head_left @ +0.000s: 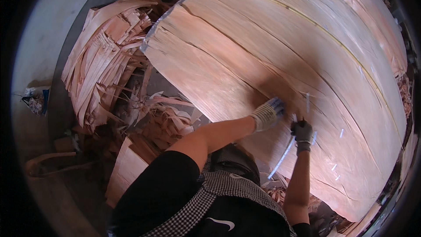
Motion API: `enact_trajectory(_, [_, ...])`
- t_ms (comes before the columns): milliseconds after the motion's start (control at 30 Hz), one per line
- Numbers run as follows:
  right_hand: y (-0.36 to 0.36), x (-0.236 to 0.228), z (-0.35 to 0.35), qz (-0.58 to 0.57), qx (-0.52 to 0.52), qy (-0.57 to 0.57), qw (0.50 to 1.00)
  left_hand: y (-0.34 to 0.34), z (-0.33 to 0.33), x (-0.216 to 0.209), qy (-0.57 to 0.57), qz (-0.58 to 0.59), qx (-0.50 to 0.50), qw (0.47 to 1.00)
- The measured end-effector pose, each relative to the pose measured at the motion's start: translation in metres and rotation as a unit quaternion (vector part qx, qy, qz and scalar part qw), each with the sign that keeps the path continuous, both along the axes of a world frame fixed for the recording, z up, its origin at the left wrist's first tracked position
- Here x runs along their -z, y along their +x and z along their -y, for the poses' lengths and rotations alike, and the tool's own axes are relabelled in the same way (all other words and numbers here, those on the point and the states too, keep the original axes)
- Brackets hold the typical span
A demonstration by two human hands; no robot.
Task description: The person prepares a stack of wood veneers by removing large protective sheets and then applies small pieces of tape to the edges of the veneers to secure them together.
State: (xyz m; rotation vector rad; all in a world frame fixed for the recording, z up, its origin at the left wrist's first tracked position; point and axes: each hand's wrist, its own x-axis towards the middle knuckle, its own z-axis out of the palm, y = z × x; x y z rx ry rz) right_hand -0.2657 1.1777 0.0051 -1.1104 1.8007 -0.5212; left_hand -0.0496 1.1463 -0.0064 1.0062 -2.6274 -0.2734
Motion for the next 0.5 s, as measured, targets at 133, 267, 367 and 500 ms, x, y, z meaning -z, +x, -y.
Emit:
enact_trajectory(133, [0.011,-0.013,-0.011,0.120,0.070,0.036,0.990,0.045,0.030,-0.033,0.094,-0.032,-0.005,0.995])
enact_trajectory(267, [0.093,-0.020,-0.019,0.137,0.072,0.078,0.985,0.203,0.085,-0.043,0.025,-0.025,-0.165,0.986])
enact_trajectory(367, [0.183,-0.021,0.007,0.151,0.029,0.103,0.983,0.303,0.104,-0.027,-0.045,0.075,-0.223,0.971])
enact_trajectory(500, [0.290,-0.009,0.079,0.142,0.006,0.024,0.990,0.327,0.112,-0.002,-0.002,0.085,-0.182,0.980])
